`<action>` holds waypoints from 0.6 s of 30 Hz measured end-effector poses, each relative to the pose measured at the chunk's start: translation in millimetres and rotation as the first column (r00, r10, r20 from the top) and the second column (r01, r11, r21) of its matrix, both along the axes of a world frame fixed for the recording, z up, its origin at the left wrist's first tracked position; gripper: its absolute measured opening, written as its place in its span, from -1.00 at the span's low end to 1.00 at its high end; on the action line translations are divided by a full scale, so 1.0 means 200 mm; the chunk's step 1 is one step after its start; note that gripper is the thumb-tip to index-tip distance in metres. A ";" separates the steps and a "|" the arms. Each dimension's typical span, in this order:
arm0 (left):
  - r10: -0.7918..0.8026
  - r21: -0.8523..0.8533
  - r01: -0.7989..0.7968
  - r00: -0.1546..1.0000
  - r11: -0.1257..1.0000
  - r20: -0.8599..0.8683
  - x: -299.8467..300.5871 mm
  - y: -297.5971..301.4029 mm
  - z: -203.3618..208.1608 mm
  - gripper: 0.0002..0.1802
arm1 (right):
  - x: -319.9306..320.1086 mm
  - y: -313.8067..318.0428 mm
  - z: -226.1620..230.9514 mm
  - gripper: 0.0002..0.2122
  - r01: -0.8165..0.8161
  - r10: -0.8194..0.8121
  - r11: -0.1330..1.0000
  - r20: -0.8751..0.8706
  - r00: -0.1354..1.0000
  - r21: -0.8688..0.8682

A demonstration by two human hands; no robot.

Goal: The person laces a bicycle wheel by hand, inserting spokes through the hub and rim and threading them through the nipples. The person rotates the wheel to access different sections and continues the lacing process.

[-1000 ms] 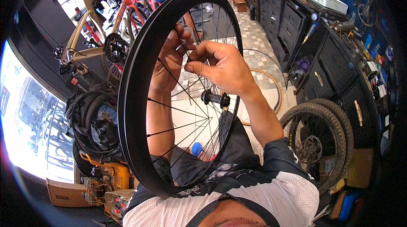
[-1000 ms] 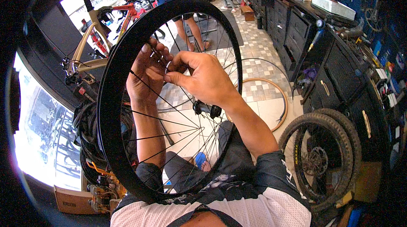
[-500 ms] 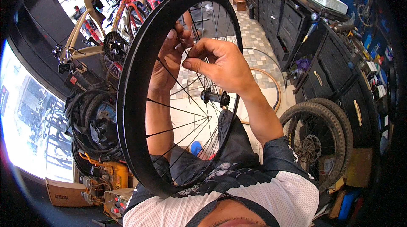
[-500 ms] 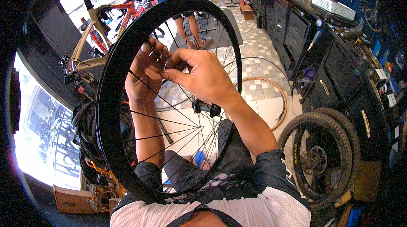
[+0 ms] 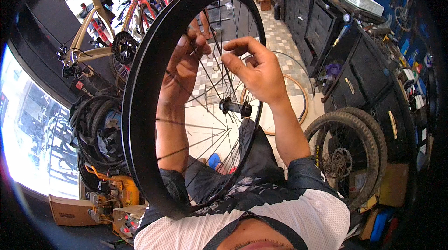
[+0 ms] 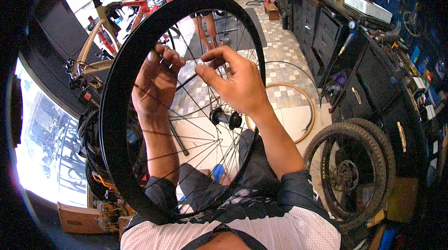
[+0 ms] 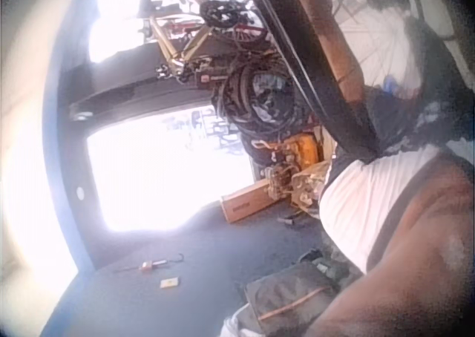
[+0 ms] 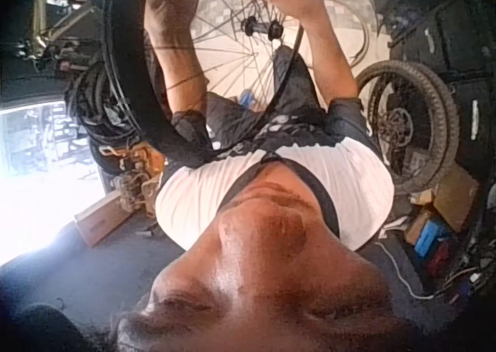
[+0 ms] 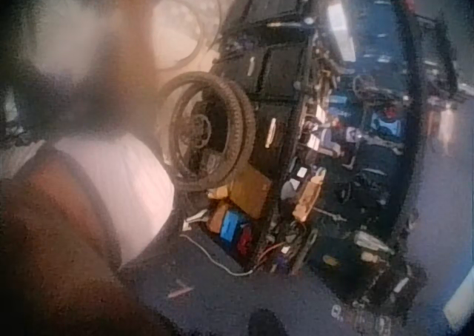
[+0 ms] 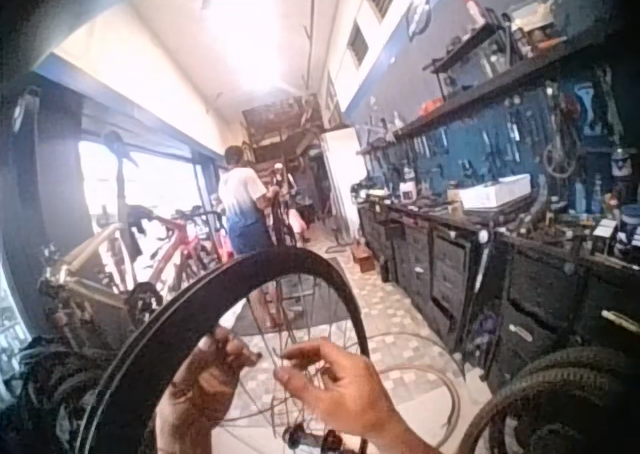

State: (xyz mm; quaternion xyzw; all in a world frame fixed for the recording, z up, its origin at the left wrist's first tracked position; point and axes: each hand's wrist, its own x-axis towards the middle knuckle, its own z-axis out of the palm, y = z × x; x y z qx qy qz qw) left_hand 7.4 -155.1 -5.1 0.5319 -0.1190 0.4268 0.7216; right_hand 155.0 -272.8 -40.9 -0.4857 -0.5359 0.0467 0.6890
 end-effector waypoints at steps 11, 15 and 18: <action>0.026 0.171 -0.052 0.989 0.984 0.146 -0.09 -0.20 0.04 -0.75 | -0.04 -0.12 -0.11 -0.84 -0.104 0.115 0.990 0.113 0.987 -0.095; -0.035 0.189 0.004 0.987 0.982 0.159 -0.13 -0.12 -0.03 -0.77 | -0.11 -0.09 -0.14 -0.85 0.065 -0.053 0.997 0.207 0.977 -0.052; -0.143 0.232 0.109 0.980 0.967 0.136 -0.15 0.01 -0.13 -0.74 | -0.13 -0.07 -0.21 -0.86 0.126 -0.124 0.992 0.279 0.952 0.011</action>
